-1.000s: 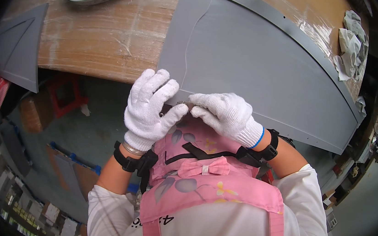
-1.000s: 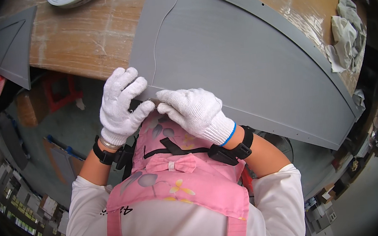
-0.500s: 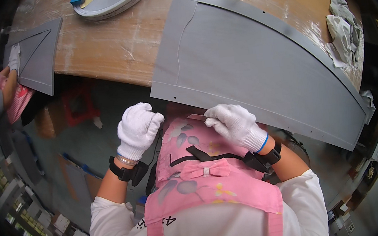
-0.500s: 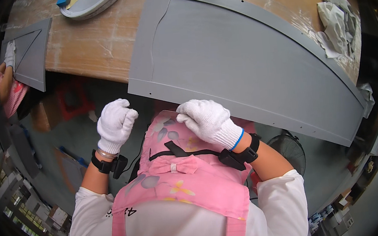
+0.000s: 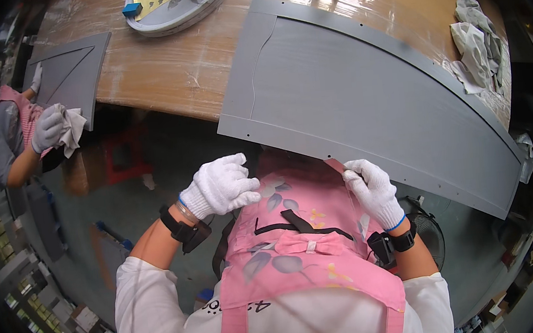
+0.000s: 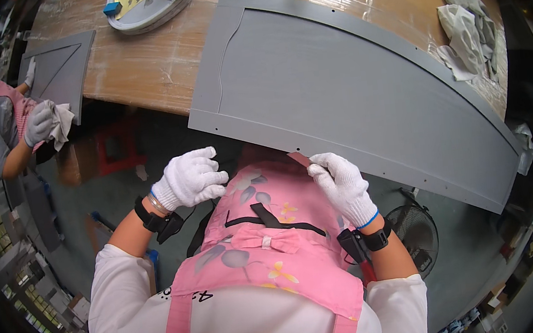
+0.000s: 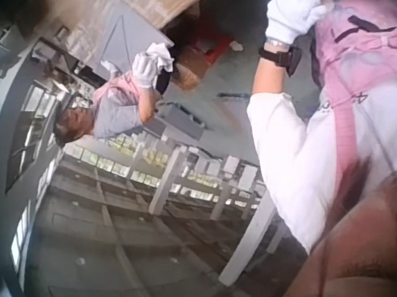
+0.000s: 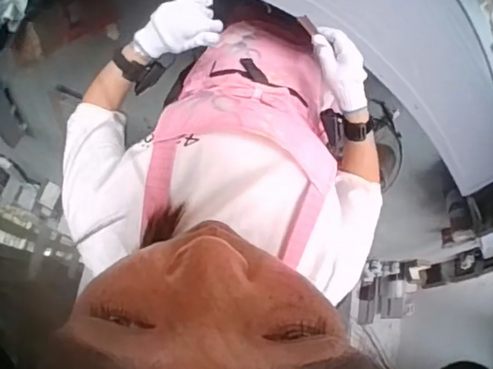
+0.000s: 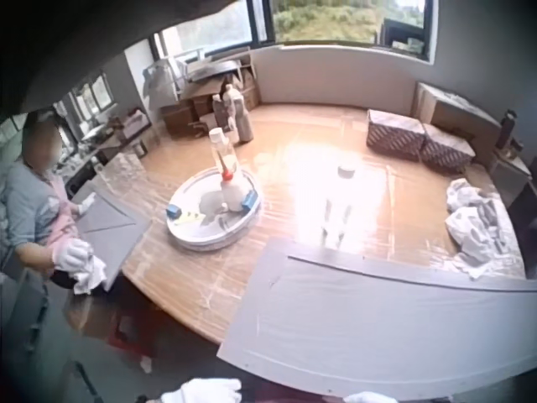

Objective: Polishing and cleaning grey-painted wooden furniture panels using a rag and liquid.

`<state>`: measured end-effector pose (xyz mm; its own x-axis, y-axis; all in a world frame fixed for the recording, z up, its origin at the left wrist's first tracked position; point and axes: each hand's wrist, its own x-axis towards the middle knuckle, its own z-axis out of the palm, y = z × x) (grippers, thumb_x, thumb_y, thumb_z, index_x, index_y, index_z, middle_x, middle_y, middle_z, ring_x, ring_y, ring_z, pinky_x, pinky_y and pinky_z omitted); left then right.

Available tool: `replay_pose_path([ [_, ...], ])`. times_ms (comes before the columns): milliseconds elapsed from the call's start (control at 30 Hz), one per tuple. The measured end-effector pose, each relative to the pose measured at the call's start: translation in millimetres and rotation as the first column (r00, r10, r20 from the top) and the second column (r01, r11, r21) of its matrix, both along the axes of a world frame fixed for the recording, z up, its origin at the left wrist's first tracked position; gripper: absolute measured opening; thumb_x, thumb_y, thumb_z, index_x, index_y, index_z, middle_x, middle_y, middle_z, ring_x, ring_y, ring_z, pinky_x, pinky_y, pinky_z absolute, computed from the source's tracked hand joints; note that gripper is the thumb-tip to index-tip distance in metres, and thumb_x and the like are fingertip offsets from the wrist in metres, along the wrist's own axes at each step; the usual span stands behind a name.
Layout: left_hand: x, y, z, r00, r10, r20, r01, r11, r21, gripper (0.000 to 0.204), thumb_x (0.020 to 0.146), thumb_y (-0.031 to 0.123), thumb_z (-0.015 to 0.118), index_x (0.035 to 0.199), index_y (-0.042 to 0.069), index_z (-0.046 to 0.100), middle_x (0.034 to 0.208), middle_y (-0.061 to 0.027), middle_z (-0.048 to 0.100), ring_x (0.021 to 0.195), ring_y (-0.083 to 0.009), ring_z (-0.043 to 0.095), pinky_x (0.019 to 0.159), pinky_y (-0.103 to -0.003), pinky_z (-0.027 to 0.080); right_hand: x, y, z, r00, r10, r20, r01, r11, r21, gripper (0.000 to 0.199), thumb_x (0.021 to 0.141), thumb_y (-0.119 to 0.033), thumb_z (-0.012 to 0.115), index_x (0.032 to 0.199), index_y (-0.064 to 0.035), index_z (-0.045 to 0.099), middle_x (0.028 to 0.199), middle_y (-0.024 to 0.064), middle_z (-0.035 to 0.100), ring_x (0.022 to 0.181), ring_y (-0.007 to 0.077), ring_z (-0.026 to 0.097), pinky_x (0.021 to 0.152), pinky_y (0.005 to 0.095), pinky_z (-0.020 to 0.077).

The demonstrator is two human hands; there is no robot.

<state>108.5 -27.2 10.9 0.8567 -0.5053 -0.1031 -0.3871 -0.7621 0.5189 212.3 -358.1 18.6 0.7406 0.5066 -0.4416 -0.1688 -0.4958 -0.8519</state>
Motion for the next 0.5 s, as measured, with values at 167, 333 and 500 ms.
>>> replay_pose_path([
  [167,-14.5,-4.3,-5.2,0.726,0.681,0.095,-0.666,0.731,-0.146,0.032,0.092,0.024,0.066,0.117,0.004,0.067,0.088,-0.0101,0.069,0.08,-0.0255,0.066,0.077,-0.036,0.054,29.1,65.3,-23.2,0.957,0.122,0.262,-0.125,0.992,-0.005,0.023,0.096,-0.018,0.059,0.115,-0.0058,0.064,0.096,0.0165,0.07,0.087,0.0304,0.069,0.078,0.0374,0.0549],
  [333,-14.2,3.2,-24.1,0.506,0.862,-0.029,-0.86,0.502,-0.095,0.051,0.093,0.027,0.066,0.138,0.008,0.052,0.107,-0.0098,0.066,0.084,-0.0193,0.065,0.08,-0.034,0.054,79.0,149.7,-42.9,0.779,0.314,0.543,-0.28,0.949,-0.147,0.03,0.097,-0.026,0.056,0.126,-0.0202,0.059,0.099,0.0149,0.069,0.088,0.0364,0.068,0.075,0.0456,0.0549],
  [500,-9.4,6.8,-41.9,0.5,0.864,-0.066,-0.859,0.484,-0.169,0.051,0.093,0.026,0.066,0.138,0.008,0.052,0.106,-0.0116,0.065,0.086,-0.0216,0.065,0.081,-0.035,0.053,104.7,173.1,-56.9,0.632,0.498,0.594,-0.269,0.86,-0.435,0.035,0.094,-0.025,0.058,0.129,-0.0276,0.056,0.093,0.0104,0.069,0.082,0.0346,0.068,0.07,0.0453,0.0547],
])
